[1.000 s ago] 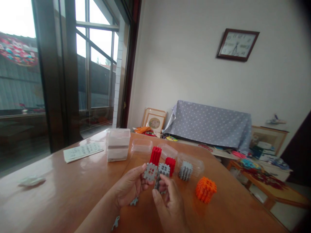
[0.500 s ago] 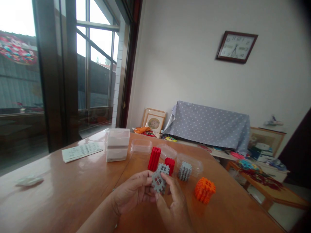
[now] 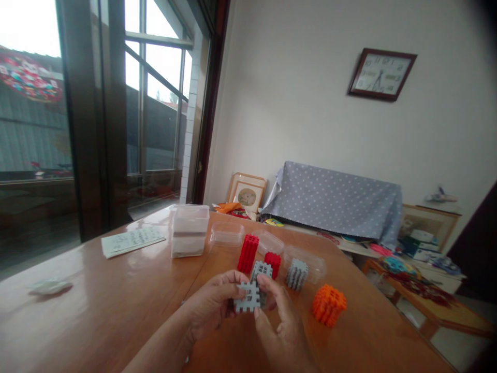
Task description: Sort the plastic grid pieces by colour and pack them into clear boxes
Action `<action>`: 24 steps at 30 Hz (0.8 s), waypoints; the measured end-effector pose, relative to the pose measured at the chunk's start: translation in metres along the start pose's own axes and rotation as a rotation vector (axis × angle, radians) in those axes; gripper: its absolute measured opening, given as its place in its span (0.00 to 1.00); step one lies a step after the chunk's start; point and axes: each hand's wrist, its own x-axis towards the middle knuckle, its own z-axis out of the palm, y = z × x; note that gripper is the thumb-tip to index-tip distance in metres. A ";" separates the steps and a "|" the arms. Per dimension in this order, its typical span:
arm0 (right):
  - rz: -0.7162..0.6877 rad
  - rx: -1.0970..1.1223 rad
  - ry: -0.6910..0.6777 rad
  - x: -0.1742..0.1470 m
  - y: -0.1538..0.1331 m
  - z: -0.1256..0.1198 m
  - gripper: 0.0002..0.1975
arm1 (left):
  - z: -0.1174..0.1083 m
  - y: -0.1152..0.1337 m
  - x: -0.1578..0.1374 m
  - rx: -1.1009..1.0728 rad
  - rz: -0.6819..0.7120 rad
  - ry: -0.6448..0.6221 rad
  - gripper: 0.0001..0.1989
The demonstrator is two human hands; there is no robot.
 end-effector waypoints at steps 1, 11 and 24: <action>0.024 -0.010 0.023 -0.001 0.002 0.001 0.26 | 0.000 -0.001 0.001 0.000 0.022 0.012 0.11; 0.042 -0.085 -0.009 -0.005 0.010 0.009 0.34 | -0.001 -0.005 0.004 -0.078 0.126 0.062 0.16; -0.004 -0.073 0.015 0.004 0.010 0.003 0.26 | 0.000 -0.010 0.005 -0.118 0.131 0.009 0.18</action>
